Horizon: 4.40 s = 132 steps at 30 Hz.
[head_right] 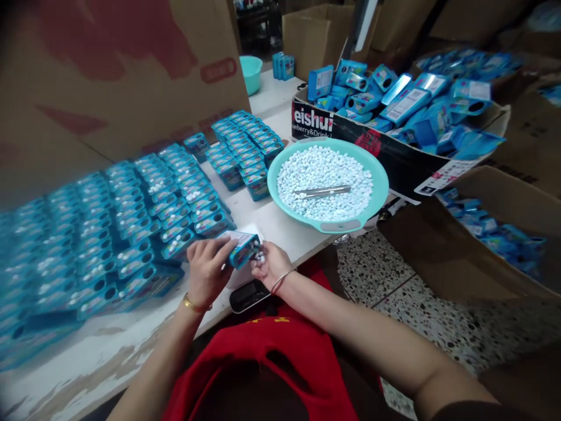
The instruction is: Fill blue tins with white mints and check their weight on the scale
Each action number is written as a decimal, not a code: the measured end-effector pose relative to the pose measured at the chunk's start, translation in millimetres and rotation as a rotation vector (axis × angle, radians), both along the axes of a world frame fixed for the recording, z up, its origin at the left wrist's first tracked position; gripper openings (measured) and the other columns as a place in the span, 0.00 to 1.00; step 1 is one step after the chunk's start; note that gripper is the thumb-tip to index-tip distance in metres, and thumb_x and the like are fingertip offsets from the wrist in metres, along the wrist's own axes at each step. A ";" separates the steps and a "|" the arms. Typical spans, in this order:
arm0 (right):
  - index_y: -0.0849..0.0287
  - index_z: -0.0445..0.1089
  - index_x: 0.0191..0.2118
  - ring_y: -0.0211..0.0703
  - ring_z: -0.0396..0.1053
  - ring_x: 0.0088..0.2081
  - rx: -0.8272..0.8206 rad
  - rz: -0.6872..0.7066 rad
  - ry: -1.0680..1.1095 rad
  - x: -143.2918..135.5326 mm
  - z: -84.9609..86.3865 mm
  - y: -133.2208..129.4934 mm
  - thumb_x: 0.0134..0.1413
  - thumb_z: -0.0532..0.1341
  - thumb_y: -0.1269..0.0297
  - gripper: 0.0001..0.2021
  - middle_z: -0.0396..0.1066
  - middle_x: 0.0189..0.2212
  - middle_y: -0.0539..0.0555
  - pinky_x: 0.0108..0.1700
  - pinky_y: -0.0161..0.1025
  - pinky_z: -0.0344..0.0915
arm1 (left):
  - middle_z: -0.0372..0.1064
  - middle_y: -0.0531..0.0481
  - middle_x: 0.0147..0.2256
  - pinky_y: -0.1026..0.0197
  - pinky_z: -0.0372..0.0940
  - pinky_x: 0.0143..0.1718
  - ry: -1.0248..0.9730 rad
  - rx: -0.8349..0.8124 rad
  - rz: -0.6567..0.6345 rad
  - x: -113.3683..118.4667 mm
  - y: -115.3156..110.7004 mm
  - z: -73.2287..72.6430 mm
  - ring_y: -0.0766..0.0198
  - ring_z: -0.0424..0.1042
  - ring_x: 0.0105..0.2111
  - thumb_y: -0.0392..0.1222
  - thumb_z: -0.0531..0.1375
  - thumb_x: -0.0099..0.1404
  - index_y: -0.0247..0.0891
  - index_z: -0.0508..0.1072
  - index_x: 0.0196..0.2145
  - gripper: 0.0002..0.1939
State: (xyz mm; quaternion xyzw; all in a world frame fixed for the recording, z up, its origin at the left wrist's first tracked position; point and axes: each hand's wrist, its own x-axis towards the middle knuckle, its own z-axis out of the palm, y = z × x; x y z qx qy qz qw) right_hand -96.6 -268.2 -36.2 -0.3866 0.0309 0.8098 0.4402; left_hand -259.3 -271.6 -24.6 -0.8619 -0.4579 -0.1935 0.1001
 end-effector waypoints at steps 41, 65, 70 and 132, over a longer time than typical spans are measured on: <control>0.65 0.70 0.34 0.32 0.64 0.20 0.054 0.010 -0.180 68.2 -18.7 -14.9 0.55 0.58 0.70 0.05 0.68 0.21 0.52 0.16 0.26 0.56 | 0.69 0.44 0.45 0.51 0.66 0.51 -1.012 -0.189 0.102 -35.3 -7.2 -30.8 0.59 0.72 0.45 0.51 0.59 0.63 0.40 0.64 0.53 0.23; 0.66 0.71 0.34 0.33 0.66 0.22 0.062 0.031 -0.207 57.3 -17.6 -17.3 0.58 0.54 0.73 0.08 0.70 0.22 0.53 0.21 0.28 0.64 | 0.69 0.44 0.47 0.53 0.66 0.49 -0.892 -0.294 0.033 -24.5 -3.9 -36.0 0.58 0.70 0.47 0.46 0.68 0.55 0.40 0.63 0.55 0.32; 0.66 0.71 0.35 0.33 0.67 0.23 0.096 0.085 -0.129 40.3 -18.3 -17.4 0.59 0.56 0.70 0.08 0.70 0.24 0.54 0.21 0.27 0.63 | 0.70 0.45 0.45 0.54 0.65 0.45 -0.702 -0.261 -0.003 -10.7 2.8 -27.6 0.57 0.71 0.44 0.45 0.65 0.57 0.41 0.64 0.52 0.26; 0.63 0.72 0.33 0.30 0.63 0.19 0.024 -0.009 -0.182 86.4 -69.9 -15.1 0.49 0.61 0.71 0.04 0.66 0.20 0.48 0.15 0.25 0.55 | 0.71 0.44 0.46 0.49 0.59 0.51 -0.300 -0.310 -0.061 -17.0 15.3 13.6 0.52 0.69 0.48 0.55 0.65 0.56 0.42 0.67 0.52 0.29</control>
